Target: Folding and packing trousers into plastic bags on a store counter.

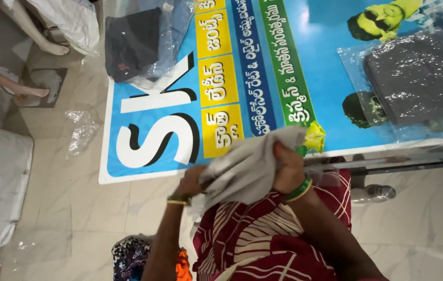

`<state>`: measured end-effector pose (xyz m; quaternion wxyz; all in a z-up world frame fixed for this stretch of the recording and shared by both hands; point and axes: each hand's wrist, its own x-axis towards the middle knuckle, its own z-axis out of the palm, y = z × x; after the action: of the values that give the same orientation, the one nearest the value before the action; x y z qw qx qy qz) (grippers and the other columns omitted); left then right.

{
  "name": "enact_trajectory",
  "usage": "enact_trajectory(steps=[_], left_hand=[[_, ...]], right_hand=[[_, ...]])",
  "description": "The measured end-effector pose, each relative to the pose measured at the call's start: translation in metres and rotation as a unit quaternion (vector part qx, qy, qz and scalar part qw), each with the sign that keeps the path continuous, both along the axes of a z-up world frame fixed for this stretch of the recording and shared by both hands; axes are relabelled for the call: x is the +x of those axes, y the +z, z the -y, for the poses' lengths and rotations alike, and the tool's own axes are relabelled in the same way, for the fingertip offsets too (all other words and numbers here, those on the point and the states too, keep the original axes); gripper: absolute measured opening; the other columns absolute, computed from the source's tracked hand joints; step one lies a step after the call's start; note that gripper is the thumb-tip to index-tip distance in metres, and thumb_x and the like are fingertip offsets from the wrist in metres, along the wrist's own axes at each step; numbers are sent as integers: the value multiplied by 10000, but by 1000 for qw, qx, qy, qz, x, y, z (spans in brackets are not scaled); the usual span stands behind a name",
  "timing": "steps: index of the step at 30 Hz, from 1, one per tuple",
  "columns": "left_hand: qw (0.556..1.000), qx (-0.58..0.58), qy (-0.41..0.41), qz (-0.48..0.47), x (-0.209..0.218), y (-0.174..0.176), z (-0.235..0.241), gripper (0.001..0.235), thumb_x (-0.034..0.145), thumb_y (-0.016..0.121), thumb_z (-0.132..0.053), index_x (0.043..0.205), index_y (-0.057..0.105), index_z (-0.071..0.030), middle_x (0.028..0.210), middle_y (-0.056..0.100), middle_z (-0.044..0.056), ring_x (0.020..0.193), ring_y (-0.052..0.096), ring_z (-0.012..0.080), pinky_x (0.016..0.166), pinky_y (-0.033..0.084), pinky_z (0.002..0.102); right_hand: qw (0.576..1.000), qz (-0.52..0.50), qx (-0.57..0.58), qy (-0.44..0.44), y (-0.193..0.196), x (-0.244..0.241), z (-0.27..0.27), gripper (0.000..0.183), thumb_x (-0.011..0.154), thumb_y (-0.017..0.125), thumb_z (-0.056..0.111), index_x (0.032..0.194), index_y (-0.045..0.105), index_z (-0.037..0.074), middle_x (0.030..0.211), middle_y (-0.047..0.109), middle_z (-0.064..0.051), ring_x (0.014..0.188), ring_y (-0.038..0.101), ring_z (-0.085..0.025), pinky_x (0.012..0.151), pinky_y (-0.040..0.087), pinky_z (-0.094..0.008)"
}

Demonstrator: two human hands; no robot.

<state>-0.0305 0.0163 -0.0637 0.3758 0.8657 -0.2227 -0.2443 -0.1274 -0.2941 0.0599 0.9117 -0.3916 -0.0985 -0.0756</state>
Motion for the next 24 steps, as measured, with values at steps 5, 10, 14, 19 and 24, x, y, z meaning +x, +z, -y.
enact_trajectory(steps=[5,10,14,19,24], left_hand=[[931,31,216,293,-15,-135,-64,191,881,592,29,1004,713,-55,1035,741,165,999,708,328,920,572,435],[793,-208,531,214,14,6,-83,284,996,489,-18,1265,574,9,932,626,106,730,602,182,594,478,270],[667,-276,497,481,14,181,-90,473,1051,712,-341,1340,586,11,1192,660,89,1075,660,188,979,582,402],[720,-266,407,495,57,182,-78,513,1020,717,-310,1380,544,13,1265,605,133,1153,597,248,1033,520,428],[769,-245,310,503,129,187,45,579,981,723,-270,1429,492,16,1356,537,188,1251,517,323,1100,441,459]], right_hand=[[988,-67,139,-15,14,9,21,431,1107,497,344,1386,542,19,1313,646,-144,1208,626,-290,1102,482,-463],[989,-67,-88,-95,44,7,51,416,1068,520,309,1368,570,25,1294,660,-125,1200,623,-277,1056,490,-431],[802,85,-569,-160,48,13,69,301,1054,518,166,1300,606,16,1226,671,-140,1182,636,-297,990,525,-390],[893,30,-446,-51,49,16,89,280,1063,458,117,1273,622,29,1178,699,-125,1124,665,-258,967,544,-371],[916,73,-364,-155,40,20,160,290,1106,500,227,1295,645,63,1210,711,-78,1129,678,-190,956,570,-329]])
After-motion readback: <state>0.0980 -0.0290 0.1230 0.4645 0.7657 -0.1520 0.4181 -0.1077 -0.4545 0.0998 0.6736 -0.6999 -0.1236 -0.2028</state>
